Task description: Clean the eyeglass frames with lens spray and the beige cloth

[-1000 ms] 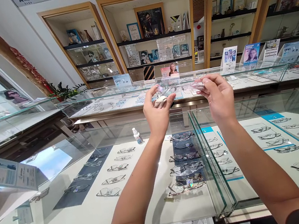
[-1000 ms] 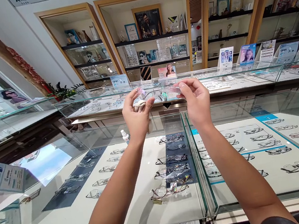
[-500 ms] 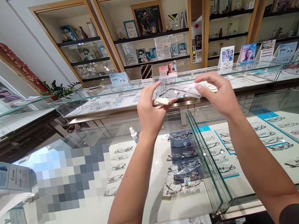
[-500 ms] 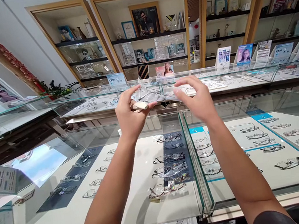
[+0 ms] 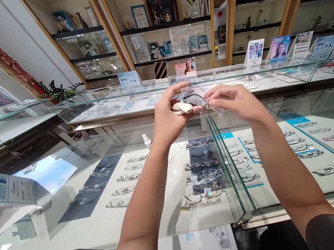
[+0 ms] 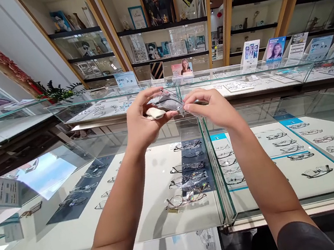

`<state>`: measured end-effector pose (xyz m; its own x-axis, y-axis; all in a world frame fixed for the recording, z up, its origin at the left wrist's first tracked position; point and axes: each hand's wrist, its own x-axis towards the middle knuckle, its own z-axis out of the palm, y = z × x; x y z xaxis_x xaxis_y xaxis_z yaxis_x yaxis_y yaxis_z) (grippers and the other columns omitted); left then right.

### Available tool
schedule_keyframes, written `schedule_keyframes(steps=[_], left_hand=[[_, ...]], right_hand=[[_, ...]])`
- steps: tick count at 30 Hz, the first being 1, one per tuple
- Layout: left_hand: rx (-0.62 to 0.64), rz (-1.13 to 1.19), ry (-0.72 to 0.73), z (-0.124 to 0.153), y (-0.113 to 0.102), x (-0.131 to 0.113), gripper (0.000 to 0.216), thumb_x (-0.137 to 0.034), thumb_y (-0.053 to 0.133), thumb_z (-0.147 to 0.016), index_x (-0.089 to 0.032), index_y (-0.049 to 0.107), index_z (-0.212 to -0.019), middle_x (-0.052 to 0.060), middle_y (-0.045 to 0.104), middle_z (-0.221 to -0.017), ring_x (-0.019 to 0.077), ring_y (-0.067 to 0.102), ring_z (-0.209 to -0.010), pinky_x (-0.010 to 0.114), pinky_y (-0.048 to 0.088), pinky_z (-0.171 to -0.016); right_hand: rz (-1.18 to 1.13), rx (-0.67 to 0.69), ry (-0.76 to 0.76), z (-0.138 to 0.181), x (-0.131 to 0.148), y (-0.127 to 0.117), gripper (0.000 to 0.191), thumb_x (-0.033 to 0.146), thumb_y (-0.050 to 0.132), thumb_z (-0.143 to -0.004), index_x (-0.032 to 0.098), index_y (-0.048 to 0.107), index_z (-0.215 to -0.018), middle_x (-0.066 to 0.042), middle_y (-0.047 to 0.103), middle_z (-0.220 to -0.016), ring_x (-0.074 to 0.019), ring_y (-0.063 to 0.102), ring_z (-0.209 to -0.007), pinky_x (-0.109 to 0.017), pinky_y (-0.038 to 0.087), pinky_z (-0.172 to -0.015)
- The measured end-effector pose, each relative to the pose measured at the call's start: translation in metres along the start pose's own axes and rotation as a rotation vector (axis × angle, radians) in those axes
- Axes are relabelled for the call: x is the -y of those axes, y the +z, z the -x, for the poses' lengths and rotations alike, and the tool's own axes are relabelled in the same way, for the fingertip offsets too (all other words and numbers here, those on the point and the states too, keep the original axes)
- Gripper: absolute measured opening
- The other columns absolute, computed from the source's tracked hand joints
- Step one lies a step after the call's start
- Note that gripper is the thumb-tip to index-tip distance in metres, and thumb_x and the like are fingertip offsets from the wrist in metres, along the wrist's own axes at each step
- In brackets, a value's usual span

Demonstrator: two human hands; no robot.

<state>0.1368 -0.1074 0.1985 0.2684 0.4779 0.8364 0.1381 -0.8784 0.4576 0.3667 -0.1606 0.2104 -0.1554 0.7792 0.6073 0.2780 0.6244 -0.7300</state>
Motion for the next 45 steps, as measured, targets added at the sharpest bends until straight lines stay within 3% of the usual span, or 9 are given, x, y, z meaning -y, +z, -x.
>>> schedule_keyframes(steps=[8, 11, 15, 19, 22, 26, 31, 36, 45], left_hand=[[0.078, 0.354, -0.12, -0.005, 0.001, 0.017, 0.077, -0.057, 0.097, -0.069, -0.028, 0.067, -0.134, 0.012, 0.074, -0.133, 0.026, 0.071, -0.118, 0.034, 0.06, -0.089], [0.085, 0.41, -0.178, -0.004, 0.003, 0.024, 0.08, -0.054, 0.099, -0.067, -0.03, 0.066, -0.136, 0.009, 0.077, -0.117, 0.0235, 0.074, -0.103, 0.033, 0.06, -0.079], [0.126, 0.454, -0.232, -0.002, 0.003, 0.022, 0.082, -0.052, 0.097, -0.071, -0.032, 0.062, -0.143, 0.001, 0.072, -0.087, 0.0191, 0.07, -0.078, 0.031, 0.056, -0.068], [0.145, 0.511, -0.264, -0.002, 0.003, 0.012, 0.078, -0.049, 0.096, -0.073, -0.032, 0.061, -0.141, 0.008, 0.076, -0.119, 0.0163, 0.068, -0.08, 0.032, 0.057, -0.072], [0.058, 0.49, -0.29, -0.001, 0.006, 0.006, 0.072, -0.048, 0.095, -0.074, -0.031, 0.062, -0.136, 0.009, 0.072, -0.135, 0.0134, 0.067, -0.079, 0.03, 0.057, -0.073], [-0.153, 0.311, -0.291, 0.002, 0.013, -0.003, 0.046, -0.052, 0.092, -0.076, -0.025, 0.068, -0.106, 0.003, 0.076, -0.105, 0.0121, 0.062, -0.073, 0.028, 0.055, -0.069], [-0.043, 0.222, -0.294, 0.008, 0.024, -0.022, 0.038, -0.058, 0.083, -0.085, -0.021, 0.078, -0.085, 0.004, 0.076, -0.085, 0.0173, 0.064, -0.077, 0.032, 0.054, -0.07], [-0.114, 0.218, -0.359, 0.009, 0.028, -0.018, 0.038, -0.059, 0.087, -0.081, -0.021, 0.077, -0.081, 0.002, 0.073, -0.079, 0.0158, 0.059, -0.07, 0.031, 0.05, -0.065], [-0.083, 0.172, -0.395, 0.004, 0.021, -0.001, 0.041, -0.06, 0.085, -0.081, -0.02, 0.077, -0.082, 0.001, 0.07, -0.074, 0.0157, 0.058, -0.069, 0.031, 0.051, -0.068]], right_hand=[[-0.141, 0.0, 0.157, -0.002, -0.001, 0.007, 0.011, 0.037, 0.085, -0.083, 0.027, 0.084, -0.079, -0.005, 0.081, -0.12, -0.0261, 0.072, -0.114, -0.047, 0.054, -0.103], [-0.155, -0.004, 0.159, -0.001, -0.001, 0.008, 0.009, 0.036, 0.085, -0.083, 0.028, 0.084, -0.078, -0.004, 0.08, -0.122, -0.0264, 0.071, -0.118, -0.047, 0.052, -0.106], [-0.17, -0.008, 0.141, -0.002, -0.002, 0.009, 0.011, 0.038, 0.086, -0.081, 0.028, 0.084, -0.077, -0.004, 0.083, -0.103, -0.026, 0.073, -0.112, -0.045, 0.055, -0.104], [-0.184, -0.082, 0.093, -0.002, -0.002, 0.011, 0.016, 0.042, 0.089, -0.079, 0.027, 0.083, -0.077, -0.004, 0.083, -0.096, -0.023, 0.074, -0.096, -0.043, 0.058, -0.095], [-0.182, -0.155, 0.06, -0.003, -0.004, 0.012, 0.017, 0.041, 0.09, -0.078, 0.026, 0.082, -0.076, -0.004, 0.083, -0.094, -0.0224, 0.075, -0.093, -0.043, 0.06, -0.094], [-0.137, -0.261, 0.007, -0.005, -0.009, 0.015, 0.018, 0.041, 0.089, -0.078, 0.025, 0.08, -0.077, -0.005, 0.083, -0.097, -0.0233, 0.077, -0.094, -0.045, 0.061, -0.095], [0.1, -0.349, -0.117, -0.002, -0.008, 0.029, 0.015, 0.04, 0.08, -0.089, 0.025, 0.081, -0.085, -0.006, 0.083, -0.104, -0.0258, 0.077, -0.105, -0.048, 0.061, -0.1], [0.32, -0.346, -0.226, 0.003, -0.002, 0.047, 0.009, 0.03, 0.072, -0.095, 0.028, 0.081, -0.092, -0.006, 0.081, -0.108, -0.027, 0.075, -0.109, -0.05, 0.059, -0.101], [0.383, -0.185, -0.15, 0.008, 0.005, 0.049, 0.016, 0.026, 0.068, -0.096, 0.026, 0.078, -0.109, -0.007, 0.077, -0.115, -0.0256, 0.072, -0.098, -0.047, 0.058, -0.092]])
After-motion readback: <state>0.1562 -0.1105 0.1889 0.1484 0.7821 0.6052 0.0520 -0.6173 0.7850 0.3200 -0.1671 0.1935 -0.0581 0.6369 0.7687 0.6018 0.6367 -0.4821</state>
